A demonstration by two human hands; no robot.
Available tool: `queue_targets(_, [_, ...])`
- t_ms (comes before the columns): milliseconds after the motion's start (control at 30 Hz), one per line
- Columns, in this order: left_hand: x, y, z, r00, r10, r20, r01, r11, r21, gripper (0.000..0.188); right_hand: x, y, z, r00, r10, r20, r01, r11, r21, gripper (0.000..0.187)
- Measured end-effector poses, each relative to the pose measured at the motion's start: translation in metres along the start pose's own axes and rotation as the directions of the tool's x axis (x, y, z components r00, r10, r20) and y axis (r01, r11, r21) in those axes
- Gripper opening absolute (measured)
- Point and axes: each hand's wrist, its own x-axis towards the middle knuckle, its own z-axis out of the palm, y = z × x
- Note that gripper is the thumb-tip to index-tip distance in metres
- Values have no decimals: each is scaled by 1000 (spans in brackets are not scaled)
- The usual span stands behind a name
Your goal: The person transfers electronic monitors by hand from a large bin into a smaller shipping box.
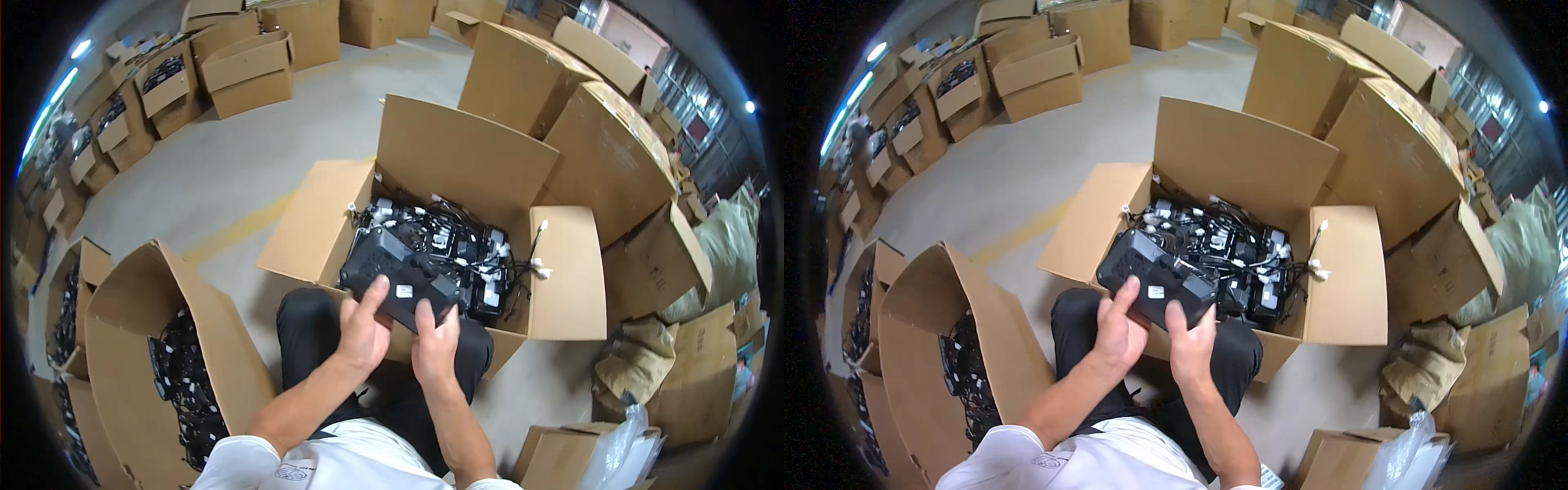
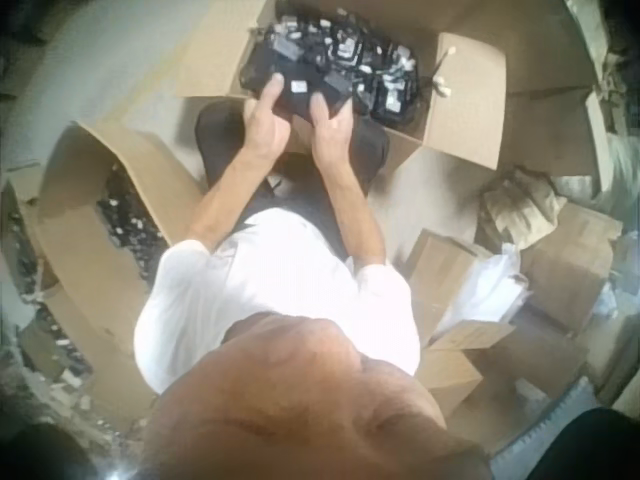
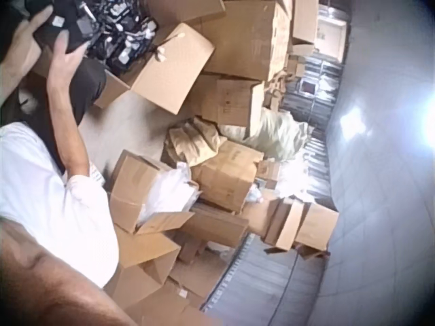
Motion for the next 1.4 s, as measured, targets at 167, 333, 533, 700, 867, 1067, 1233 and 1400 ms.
queue_targets(167, [11,36,-37,973,-125,196,101,986,130,62,4,-22,-15,985,-171,-18,168,979,-110,79])
queue_targets(333, [20,15,-41,987,-40,-154,118,832,543,40,10,-21,-15,822,-557,121,523,653,-548,60])
queue_targets(533, [15,7,-35,966,67,-248,75,849,523,29,29,-26,-17,903,-412,121,399,701,-591,47])
queue_targets(700, [55,43,-39,906,-394,154,341,895,287,63,72,-84,-31,900,0,436,193,896,-399,63])
queue_targets(867, [102,44,-10,858,-414,303,295,881,370,55,93,-94,-26,668,-23,744,545,696,-468,66])
queue_targets(1067, [122,0,35,711,-450,540,-573,73,816,83,133,-17,-80,963,108,247,69,785,-615,56])
queue_targets(1233, [145,-26,11,666,-358,655,-673,92,734,73,156,41,-127,741,671,20,-580,655,-484,52])
queue_targets(1400, [182,-9,-60,957,-148,249,-226,159,961,53,168,70,-162,364,931,11,-879,347,-327,52])
